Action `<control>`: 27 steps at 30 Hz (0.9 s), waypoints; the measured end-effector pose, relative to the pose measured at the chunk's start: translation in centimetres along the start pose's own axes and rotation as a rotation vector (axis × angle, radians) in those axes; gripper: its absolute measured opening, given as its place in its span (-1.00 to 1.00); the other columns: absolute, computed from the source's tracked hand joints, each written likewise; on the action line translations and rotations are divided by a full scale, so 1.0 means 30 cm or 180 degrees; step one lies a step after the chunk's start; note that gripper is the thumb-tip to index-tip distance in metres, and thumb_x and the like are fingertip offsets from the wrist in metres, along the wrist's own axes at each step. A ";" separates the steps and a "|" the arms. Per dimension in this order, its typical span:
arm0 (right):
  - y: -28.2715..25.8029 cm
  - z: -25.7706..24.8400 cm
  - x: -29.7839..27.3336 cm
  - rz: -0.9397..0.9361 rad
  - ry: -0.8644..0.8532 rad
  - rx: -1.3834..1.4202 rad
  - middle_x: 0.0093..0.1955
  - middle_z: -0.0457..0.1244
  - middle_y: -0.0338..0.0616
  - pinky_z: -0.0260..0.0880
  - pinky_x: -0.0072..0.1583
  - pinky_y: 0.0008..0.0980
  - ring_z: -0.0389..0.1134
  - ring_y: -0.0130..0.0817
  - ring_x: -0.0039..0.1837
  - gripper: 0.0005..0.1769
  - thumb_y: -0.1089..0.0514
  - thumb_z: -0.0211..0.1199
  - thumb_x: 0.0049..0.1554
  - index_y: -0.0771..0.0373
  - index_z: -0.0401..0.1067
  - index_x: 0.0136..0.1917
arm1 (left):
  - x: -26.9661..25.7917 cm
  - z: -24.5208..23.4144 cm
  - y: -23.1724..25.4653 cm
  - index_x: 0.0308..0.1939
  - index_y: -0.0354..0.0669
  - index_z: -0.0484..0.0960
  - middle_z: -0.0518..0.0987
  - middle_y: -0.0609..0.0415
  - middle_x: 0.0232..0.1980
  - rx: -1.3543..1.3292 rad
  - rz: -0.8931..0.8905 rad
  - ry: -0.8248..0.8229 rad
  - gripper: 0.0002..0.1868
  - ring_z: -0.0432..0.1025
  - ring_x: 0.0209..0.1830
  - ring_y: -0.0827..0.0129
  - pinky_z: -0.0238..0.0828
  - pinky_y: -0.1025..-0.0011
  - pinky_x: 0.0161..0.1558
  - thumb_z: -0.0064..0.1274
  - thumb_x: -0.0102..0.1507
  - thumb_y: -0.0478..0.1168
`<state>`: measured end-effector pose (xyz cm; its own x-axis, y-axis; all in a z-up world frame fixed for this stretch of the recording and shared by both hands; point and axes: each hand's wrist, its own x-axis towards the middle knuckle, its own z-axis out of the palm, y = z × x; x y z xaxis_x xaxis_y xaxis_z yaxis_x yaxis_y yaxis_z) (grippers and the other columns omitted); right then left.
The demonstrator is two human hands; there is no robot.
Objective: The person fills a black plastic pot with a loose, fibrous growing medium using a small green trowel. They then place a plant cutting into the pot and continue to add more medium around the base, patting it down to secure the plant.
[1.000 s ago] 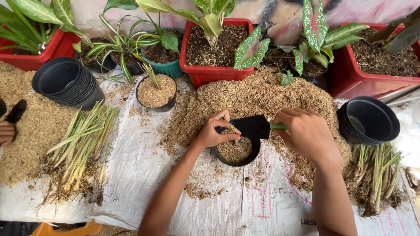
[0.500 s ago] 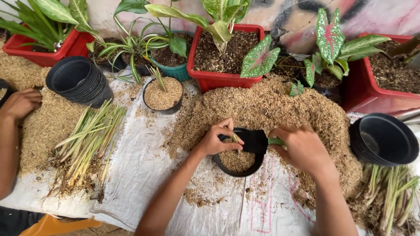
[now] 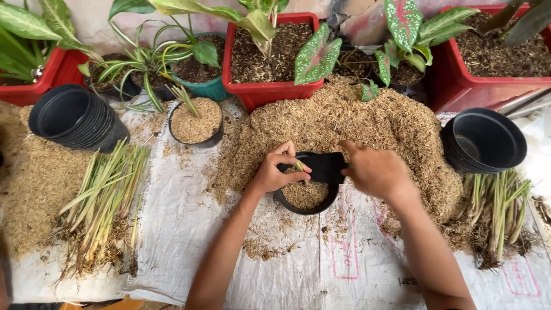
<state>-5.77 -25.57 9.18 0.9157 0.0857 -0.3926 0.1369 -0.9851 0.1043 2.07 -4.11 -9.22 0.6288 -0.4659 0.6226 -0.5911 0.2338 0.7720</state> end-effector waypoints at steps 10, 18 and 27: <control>0.173 0.054 0.064 -0.1037 0.1881 0.3717 0.05 0.26 0.36 0.49 -0.09 0.05 0.43 0.16 -0.13 -0.73 0.43 0.19 0.17 0.47 0.24 0.14 | -0.019 0.007 -0.032 -0.28 -0.01 0.79 0.15 0.24 -0.37 0.0028 0.0008 0.0119 -0.83 0.16 -0.40 0.51 0.18 0.41 -0.18 0.41 0.14 -0.08; -0.001 0.137 0.181 -0.1673 0.2071 0.5288 -0.04 0.38 0.00 0.60 -0.01 -0.32 0.50 -0.13 0.00 -0.42 0.58 0.34 0.00 0.31 0.19 0.20 | -0.010 0.001 -0.005 -0.26 -0.02 0.78 0.15 0.25 -0.37 -0.0018 -0.0055 0.0054 -0.86 0.15 -0.38 0.52 0.18 0.40 -0.18 0.37 0.19 -0.10; 0.024 0.162 0.194 -0.1859 0.2455 0.3762 -0.30 0.31 0.11 0.53 -0.30 -0.20 0.44 0.01 -0.28 -0.74 0.47 0.39 0.03 0.39 0.42 -0.02 | -0.014 0.001 -0.030 -0.29 -0.02 0.77 0.18 0.24 -0.38 0.0057 -0.0034 0.0063 -0.85 0.17 -0.41 0.53 0.18 0.43 -0.21 0.40 0.16 -0.11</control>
